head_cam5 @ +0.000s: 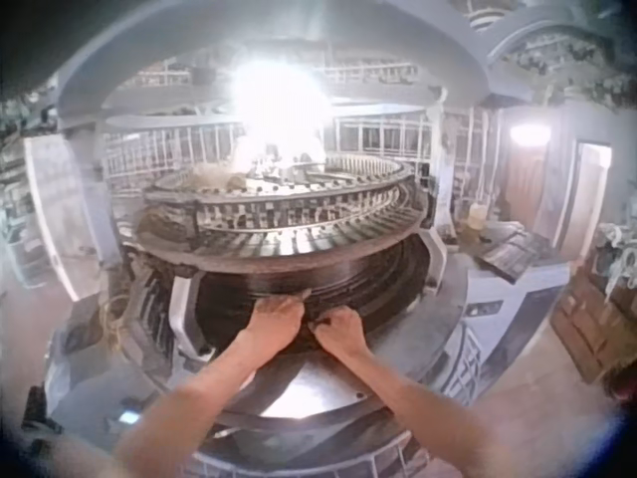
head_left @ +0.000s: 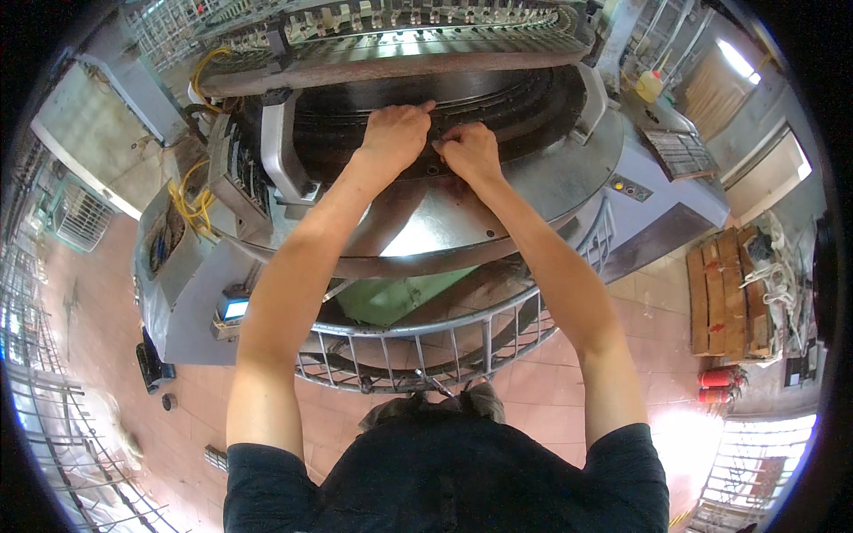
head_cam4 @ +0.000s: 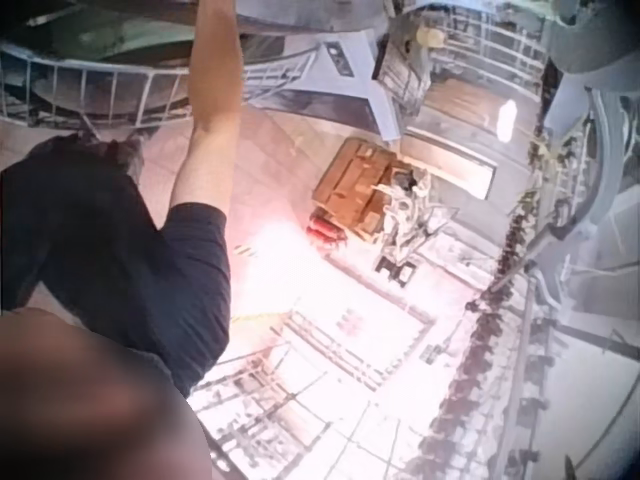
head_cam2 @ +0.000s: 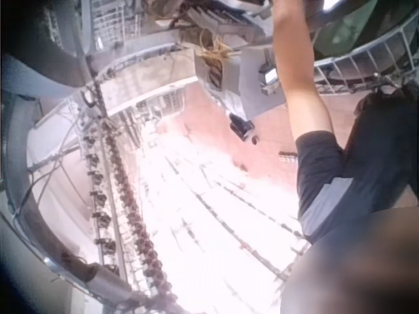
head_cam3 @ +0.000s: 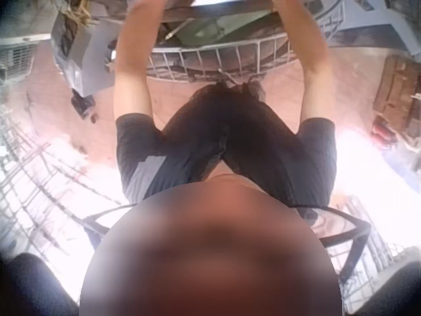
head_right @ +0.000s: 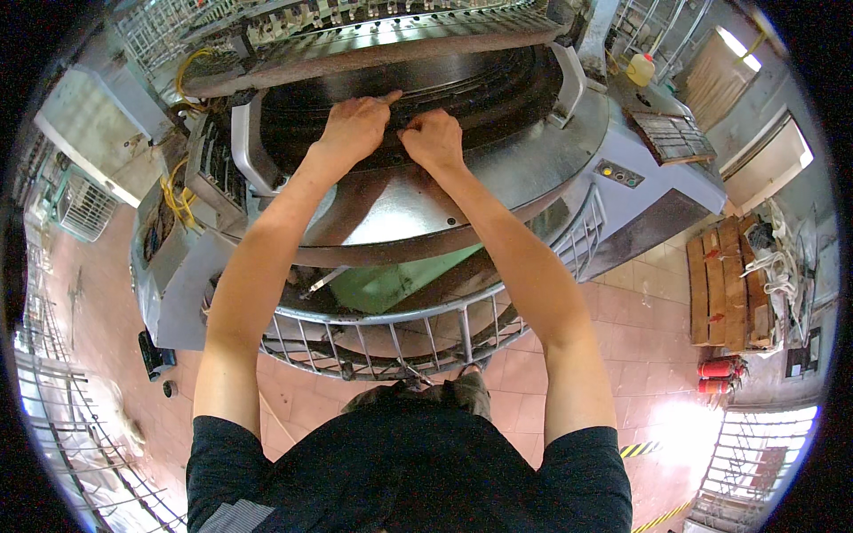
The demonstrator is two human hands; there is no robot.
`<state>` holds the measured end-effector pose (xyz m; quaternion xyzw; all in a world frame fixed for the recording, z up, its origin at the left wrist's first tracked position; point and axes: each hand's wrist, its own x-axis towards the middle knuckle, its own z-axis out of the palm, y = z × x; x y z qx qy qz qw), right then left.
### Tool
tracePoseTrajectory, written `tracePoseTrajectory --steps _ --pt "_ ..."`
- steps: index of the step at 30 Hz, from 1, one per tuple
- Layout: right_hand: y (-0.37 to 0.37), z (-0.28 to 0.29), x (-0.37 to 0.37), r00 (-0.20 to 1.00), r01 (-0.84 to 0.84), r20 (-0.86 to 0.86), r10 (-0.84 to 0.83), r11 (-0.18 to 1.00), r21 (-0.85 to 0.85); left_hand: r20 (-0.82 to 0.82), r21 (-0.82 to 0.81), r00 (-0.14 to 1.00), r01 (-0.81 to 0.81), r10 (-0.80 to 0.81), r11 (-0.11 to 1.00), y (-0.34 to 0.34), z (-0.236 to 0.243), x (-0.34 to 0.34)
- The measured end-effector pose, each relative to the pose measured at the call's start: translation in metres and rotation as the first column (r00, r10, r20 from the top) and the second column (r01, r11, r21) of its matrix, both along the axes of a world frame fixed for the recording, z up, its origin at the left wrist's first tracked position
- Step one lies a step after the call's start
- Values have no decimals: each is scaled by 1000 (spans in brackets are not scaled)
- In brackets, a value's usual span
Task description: The person repeatedly inserts and removes small metal strips into slots on a circular industrial machine. They handle the strips one at a time, occasionally pausing to reposition them before continuing the insertion process.
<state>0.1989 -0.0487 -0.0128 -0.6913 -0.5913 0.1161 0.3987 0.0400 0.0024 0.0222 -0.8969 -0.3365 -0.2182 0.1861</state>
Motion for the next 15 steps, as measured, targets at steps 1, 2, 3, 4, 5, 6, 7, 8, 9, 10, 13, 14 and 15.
tracePoseTrajectory --steps 1,2,3,4,5,6,7,8,9,10,13,14,15 --pt "2 -2 0 1000 17 24 -19 995 94 -14 -60 1000 -24 23 998 -1 2 2" --pt "7 -4 -2 998 26 45 -36 979 201 -3 -36 999 -47 47 998 -1 5 4" --pt "13 -7 -4 997 28 61 -48 954 299 -6 -41 997 -77 77 996 0 11 4" --pt "21 -9 -4 998 39 39 -56 936 349 24 -1 995 -95 95 995 1 16 4" --pt "30 -11 -5 998 46 15 -56 919 391 3 14 995 -100 100 995 1 22 4" --pt "41 -12 -5 998 53 -7 -56 899 434 16 73 996 -91 90 993 5 30 4" --pt "52 -11 -4 997 64 -55 -44 891 449 14 97 996 -89 89 991 8 36 4" --pt "61 -12 -5 994 76 -106 -31 886 458 -47 45 992 -116 118 992 10 40 4" --pt "68 -11 -6 984 112 -172 -41 897 428 -49 33 992 -113 115 993 11 42 4" --pt "74 -10 -7 969 125 -248 -14 889 441 -34 29 993 -108 109 994 13 44 3" --pt "81 -6 -12 901 182 -434 -5 912 367 56 121 996 -74 68 990 17 43 -1" --pt "80 -3 -12 898 178 -441 2 913 367 75 154 996 -63 52 986 19 43 -2" --pt "78 1 -12 893 181 -450 -14 926 332 75 175 996 -57 44 983 20 42 -3"
